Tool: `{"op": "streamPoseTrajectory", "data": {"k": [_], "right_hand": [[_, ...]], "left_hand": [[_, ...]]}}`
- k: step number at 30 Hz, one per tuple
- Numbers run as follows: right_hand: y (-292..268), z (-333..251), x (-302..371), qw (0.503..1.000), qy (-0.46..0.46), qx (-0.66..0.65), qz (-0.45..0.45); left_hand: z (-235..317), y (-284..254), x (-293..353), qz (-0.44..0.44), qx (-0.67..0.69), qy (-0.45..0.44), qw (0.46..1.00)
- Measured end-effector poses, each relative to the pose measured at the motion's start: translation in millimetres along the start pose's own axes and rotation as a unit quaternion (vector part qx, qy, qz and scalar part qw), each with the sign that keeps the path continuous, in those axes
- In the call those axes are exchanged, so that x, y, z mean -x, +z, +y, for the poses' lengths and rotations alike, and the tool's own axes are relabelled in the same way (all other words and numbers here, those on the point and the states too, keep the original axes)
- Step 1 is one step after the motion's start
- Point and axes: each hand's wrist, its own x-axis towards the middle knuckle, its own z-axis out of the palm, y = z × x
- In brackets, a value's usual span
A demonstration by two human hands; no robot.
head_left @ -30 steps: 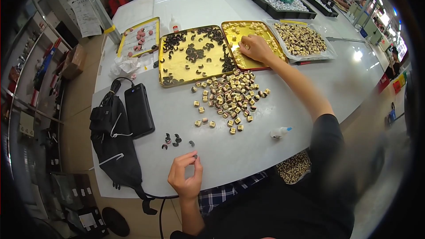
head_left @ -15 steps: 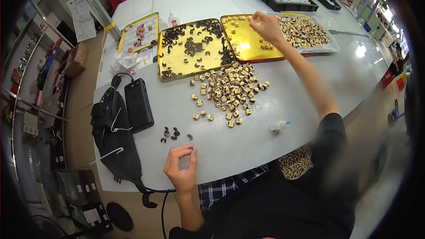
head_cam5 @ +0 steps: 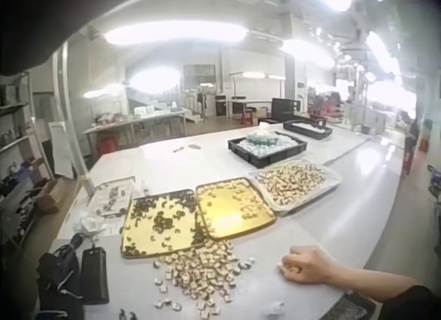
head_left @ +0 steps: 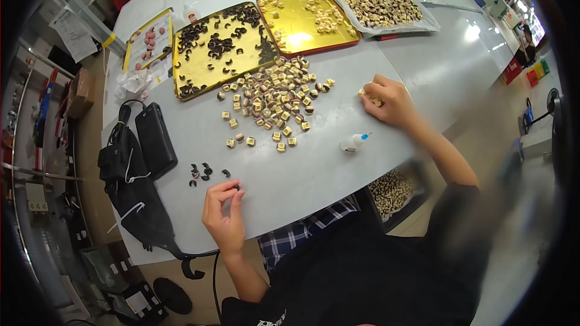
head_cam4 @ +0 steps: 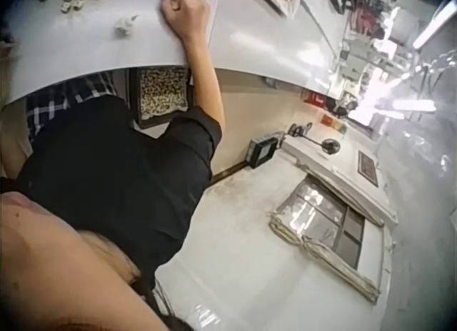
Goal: Assembling small gold-colored cubes onto black plastic components using glue at a factory workbench.
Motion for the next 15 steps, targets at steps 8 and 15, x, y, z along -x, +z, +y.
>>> {"op": "streamPoseTrajectory", "data": {"k": [8,15], "right_hand": [[1,4,-1,0.999,-0.014,0.009,-0.04],[-1,8,2,0.999,-0.046,0.013,0.013]], "left_hand": [[3,0,3,0.01,0.003,-0.015,1.0],[2,0,6,0.065,0.06,-0.023,0.996]]}}
